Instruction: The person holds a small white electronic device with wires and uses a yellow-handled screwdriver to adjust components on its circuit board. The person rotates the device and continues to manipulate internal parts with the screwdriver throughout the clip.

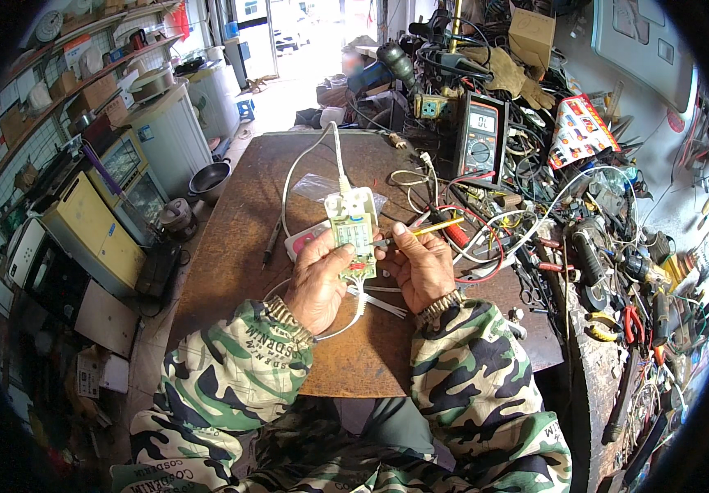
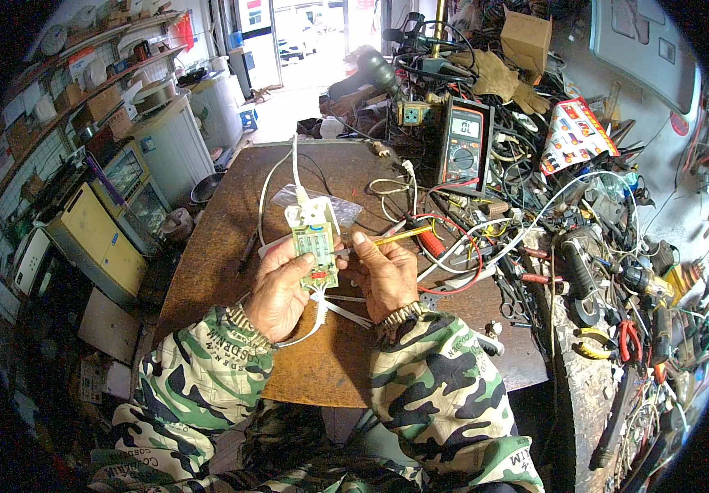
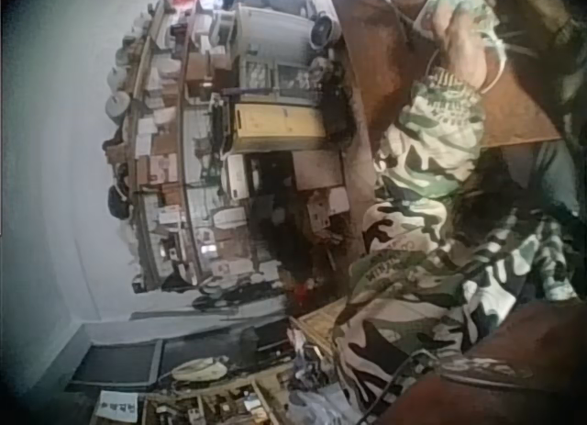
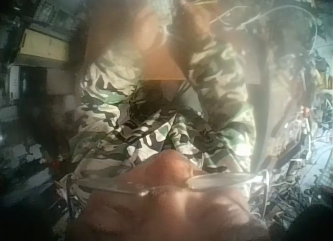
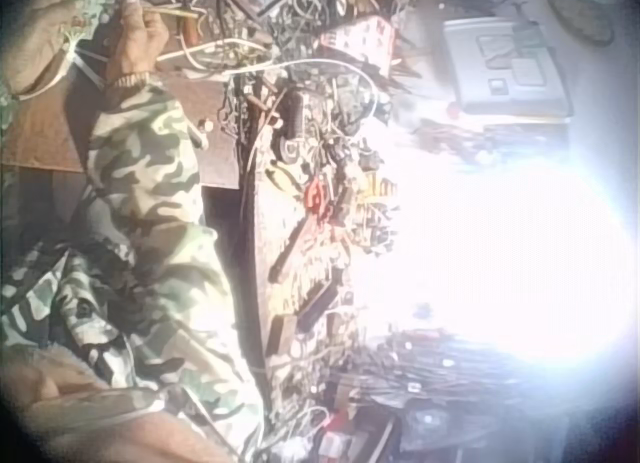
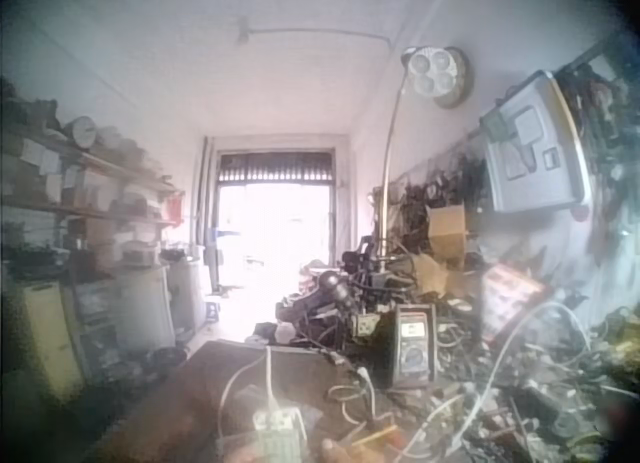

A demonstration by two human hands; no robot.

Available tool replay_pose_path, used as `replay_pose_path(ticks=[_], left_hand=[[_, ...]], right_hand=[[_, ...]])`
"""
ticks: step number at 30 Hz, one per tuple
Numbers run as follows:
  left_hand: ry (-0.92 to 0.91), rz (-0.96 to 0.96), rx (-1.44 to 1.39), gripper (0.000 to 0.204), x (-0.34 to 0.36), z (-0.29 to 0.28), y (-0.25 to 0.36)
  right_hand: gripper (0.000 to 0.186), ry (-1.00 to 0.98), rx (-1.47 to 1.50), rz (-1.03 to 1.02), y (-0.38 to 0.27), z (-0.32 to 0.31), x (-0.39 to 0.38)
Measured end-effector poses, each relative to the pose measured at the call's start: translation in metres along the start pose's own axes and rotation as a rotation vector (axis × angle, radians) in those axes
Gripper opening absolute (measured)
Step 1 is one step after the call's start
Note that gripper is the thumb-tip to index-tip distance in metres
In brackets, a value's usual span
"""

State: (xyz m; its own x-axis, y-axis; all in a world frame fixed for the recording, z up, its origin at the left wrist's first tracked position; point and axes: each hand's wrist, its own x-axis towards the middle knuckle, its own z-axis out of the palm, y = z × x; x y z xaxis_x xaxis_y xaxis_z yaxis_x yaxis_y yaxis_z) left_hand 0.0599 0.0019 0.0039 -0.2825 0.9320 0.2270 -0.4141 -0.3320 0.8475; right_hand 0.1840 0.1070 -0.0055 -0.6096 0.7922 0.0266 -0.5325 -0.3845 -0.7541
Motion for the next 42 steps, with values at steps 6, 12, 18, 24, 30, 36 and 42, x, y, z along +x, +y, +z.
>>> replay_pose_path(ticks=[6, 12, 18, 24, 30, 36, 42], left_hand=[[-0.004, 0.009, 0.013, 0.036, -0.001, -0.001, -0.002], [0.011, 0.009, 0.02, 0.035, 0.001, -0.001, -0.001], [0.028, 0.014, 0.013, 0.036, 0.002, 0.0, -0.001], [0.05, 0.005, -0.007, 0.034, 0.002, 0.002, 0.001], [0.049, 0.013, 0.013, 0.034, 0.002, 0.0, -0.002], [0.059, 0.04, 0.047, 0.034, 0.002, -0.001, -0.005], [0.084, 0.059, 0.049, 0.035, 0.003, 0.002, -0.007]], right_hand=[[0.016, -0.019, 0.011, -0.008, 0.002, -0.001, 0.001], [0.014, -0.008, -0.055, -0.085, 0.002, 0.002, -0.001], [0.015, 0.054, -0.091, -0.12, 0.004, 0.003, 0.0], [0.015, 0.027, -0.076, -0.122, 0.003, 0.003, 0.0], [0.015, 0.031, -0.081, -0.128, 0.004, 0.004, 0.0], [0.018, 0.072, -0.152, -0.15, 0.007, 0.002, 0.001], [0.021, 0.102, -0.147, -0.206, 0.01, 0.006, 0.0]])
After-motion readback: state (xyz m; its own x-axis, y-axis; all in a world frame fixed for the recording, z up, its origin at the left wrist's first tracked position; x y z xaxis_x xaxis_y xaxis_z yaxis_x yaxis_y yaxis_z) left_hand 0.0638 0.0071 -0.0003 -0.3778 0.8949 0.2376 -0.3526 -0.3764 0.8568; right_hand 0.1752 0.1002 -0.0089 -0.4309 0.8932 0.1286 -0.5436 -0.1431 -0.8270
